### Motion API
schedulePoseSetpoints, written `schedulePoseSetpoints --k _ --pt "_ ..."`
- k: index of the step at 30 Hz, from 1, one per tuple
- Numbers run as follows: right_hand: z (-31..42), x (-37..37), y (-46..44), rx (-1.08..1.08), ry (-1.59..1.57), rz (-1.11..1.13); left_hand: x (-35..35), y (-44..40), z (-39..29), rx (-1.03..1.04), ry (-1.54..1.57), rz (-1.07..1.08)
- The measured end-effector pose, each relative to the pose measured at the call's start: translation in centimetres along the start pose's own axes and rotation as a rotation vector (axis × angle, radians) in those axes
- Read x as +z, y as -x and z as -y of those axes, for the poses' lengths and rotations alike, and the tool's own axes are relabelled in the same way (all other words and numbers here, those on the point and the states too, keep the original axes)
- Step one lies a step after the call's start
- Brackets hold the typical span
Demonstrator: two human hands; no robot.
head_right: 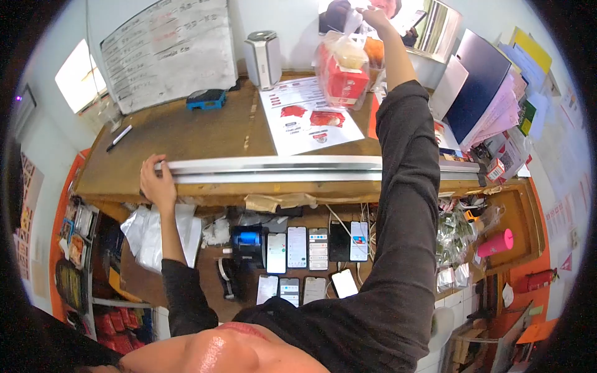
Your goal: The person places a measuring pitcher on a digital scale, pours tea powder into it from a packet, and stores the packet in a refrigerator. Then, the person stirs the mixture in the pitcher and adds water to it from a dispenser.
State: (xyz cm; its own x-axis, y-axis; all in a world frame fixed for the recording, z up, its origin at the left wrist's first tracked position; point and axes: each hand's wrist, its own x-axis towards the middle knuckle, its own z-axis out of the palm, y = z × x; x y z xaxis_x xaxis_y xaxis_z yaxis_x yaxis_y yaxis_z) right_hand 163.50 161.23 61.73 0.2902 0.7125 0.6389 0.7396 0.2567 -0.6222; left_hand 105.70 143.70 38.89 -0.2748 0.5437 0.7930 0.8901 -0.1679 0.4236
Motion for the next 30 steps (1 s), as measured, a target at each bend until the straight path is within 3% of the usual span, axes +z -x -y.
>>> schedulePoseSetpoints --k 2,4,5,6,7,8,10,11,12,13,16,17,19,20,22,23,25,28,30 --pt "-0.2 0.6 0.3 0.090 0.004 0.049 0.3 0.0 0.3 0.025 -0.023 -0.033" --pt "3.1 1.3 3.4 0.229 0.302 -0.180 0.1 -0.3 0.6 0.026 0.028 0.020" --pt "6.9 2.7 7.9 0.239 0.333 -0.461 -0.2 -0.2 0.6 0.037 0.115 0.033" --pt "8.1 4.2 9.6 0.051 0.109 -0.552 -0.9 -0.1 0.6 0.031 0.185 0.031" --pt "10.6 6.2 12.0 -0.043 0.082 -0.573 -2.1 0.0 0.1 0.017 0.275 -0.023" --pt "10.8 9.0 12.6 -0.428 -0.188 -0.563 -2.8 0.8 0.7 -0.028 0.524 0.004" --pt "22.3 10.7 24.5 -0.622 -0.178 -0.334 -8.1 3.8 -0.4 0.158 0.586 -0.145" --pt "28.3 11.3 30.9 -0.568 -0.397 -0.182 -10.5 6.3 -0.4 0.245 0.495 -0.042" --pt "31.0 12.3 35.1 -0.608 -0.440 -0.092 -15.8 7.8 -0.4 0.428 0.599 0.092" --pt "33.0 13.2 38.9 -0.856 -0.214 -0.190 -19.6 10.9 0.3 0.492 0.609 0.252" --pt "39.7 14.4 50.5 -0.953 -0.387 -0.155 -29.5 19.0 6.4 0.745 0.405 0.812" --pt "41.9 14.4 53.4 -1.018 -0.279 -0.223 -33.4 20.3 9.3 0.690 0.370 0.823" --pt "45.8 16.4 58.7 -0.975 -0.664 -0.252 -42.0 22.4 14.5 0.322 0.486 0.853" --pt "46.8 17.3 60.1 -0.994 -0.572 -0.343 -46.5 22.7 17.1 0.283 0.454 0.837" --pt "50.7 21.3 65.2 -0.590 -0.891 -0.321 -54.7 22.5 22.1 0.040 0.285 0.699" --pt "52.8 23.6 67.1 -0.589 -0.929 -0.305 -58.0 22.5 24.1 0.020 0.254 0.680" --pt "57.0 29.0 70.1 -0.183 -0.828 -0.098 -64.0 22.7 27.9 -0.205 0.200 0.522" --pt "65.1 37.0 75.8 -0.316 -0.929 0.377 -71.2 24.1 34.0 -0.382 0.289 0.453" --pt "71.5 41.5 80.5 -0.528 -0.837 0.504 -75.7 25.6 38.0 -0.400 0.249 0.385"
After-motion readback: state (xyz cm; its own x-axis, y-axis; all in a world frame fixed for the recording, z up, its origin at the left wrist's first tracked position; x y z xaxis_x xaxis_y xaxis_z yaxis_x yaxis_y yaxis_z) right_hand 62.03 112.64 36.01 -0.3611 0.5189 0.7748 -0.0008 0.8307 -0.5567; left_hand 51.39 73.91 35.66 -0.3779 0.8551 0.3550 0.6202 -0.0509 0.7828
